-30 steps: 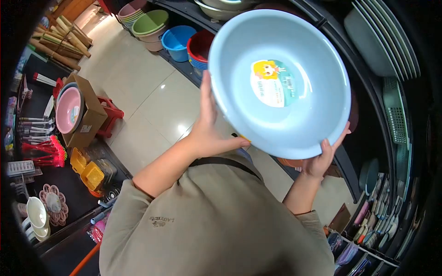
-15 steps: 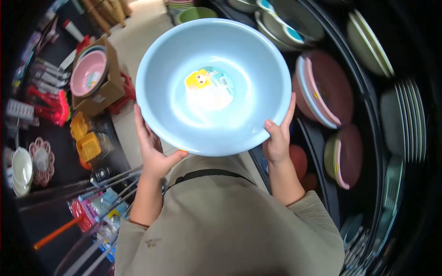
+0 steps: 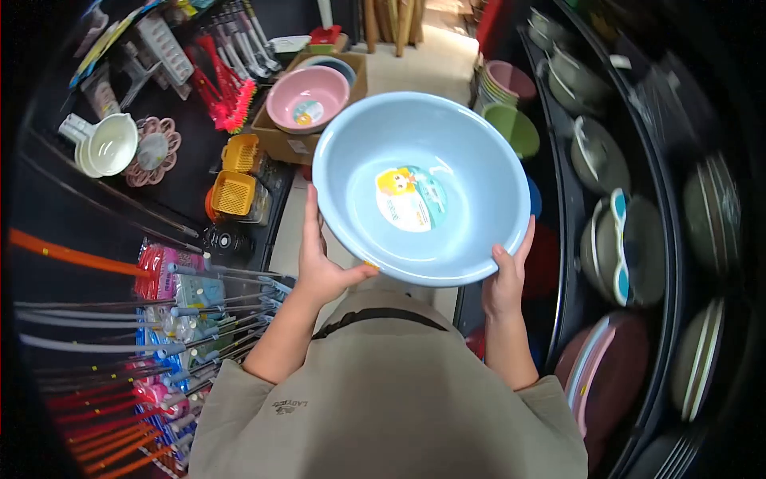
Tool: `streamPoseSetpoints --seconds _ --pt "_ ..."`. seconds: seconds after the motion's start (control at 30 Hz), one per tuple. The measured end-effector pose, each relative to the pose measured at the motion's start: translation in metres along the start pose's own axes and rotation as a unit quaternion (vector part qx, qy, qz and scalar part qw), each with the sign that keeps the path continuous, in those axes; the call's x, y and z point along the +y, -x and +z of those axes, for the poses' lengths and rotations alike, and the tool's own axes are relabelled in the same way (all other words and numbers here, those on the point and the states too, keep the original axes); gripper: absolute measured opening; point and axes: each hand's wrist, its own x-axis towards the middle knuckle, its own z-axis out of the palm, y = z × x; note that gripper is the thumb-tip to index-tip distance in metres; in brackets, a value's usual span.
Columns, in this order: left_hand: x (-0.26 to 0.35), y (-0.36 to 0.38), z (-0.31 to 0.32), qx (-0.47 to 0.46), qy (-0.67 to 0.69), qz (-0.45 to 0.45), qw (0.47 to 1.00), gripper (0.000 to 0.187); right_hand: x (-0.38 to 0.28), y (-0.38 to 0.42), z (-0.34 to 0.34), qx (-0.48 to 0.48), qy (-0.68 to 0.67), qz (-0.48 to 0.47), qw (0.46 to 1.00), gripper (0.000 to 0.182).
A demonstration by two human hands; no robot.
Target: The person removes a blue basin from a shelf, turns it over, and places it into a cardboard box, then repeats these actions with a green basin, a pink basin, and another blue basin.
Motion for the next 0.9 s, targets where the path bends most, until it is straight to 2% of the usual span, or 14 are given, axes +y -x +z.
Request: streamPoseSetpoints --seconds 0.13,0.17,0.3,0.5,0.57,0.63,0.67,0.77,0.8,0.87,0.9 --pt "-0.012 -0.013 0.006 0.013 0.034 0.003 0.999 0.128 0.005 -0.04 0.001 -0.04 -0.005 0.014 0.999 0.094" --pt "-0.018 -0.014 0.008 0.023 0.104 -0.011 0.994 0.118 0.009 -0.049 0.002 -0.055 -0.007 0.021 0.998 0.094" --pt "-0.034 -0.015 0.01 0.058 0.037 -0.054 0.996 0.108 0.037 -0.077 0.002 -0.078 0.004 0.038 0.996 0.093" --pt "-0.053 -0.026 0.013 0.091 0.038 -0.093 0.991 0.105 0.063 -0.111 0.003 -0.109 0.018 0.095 0.989 0.092" --pt "-0.064 -0.035 -0.004 0.108 0.064 -0.099 0.987 0.102 0.069 -0.121 0.025 -0.113 0.036 0.102 0.988 0.092" --pt "-0.081 -0.048 -0.024 0.163 0.219 -0.15 0.95 0.089 0.076 -0.133 0.048 -0.11 0.052 0.105 0.987 0.092" --pt "-0.09 -0.057 -0.034 0.16 0.221 -0.15 0.95 0.089 0.079 -0.141 0.058 -0.11 0.061 0.095 0.988 0.093" --pt "-0.121 -0.089 -0.058 0.199 0.268 -0.207 0.92 0.07 0.088 -0.161 0.083 -0.093 0.088 0.072 0.989 0.094" --pt "-0.133 -0.105 -0.072 0.191 0.273 -0.206 0.92 0.07 0.092 -0.168 0.097 -0.084 0.103 0.065 0.989 0.095" --pt "-0.155 -0.152 -0.114 0.216 0.286 -0.271 0.893 0.066 0.105 -0.186 0.145 -0.072 0.111 0.054 0.99 0.094" --pt "-0.165 -0.18 -0.137 0.216 0.294 -0.269 0.891 0.066 0.111 -0.198 0.173 -0.068 0.115 0.049 0.99 0.094"
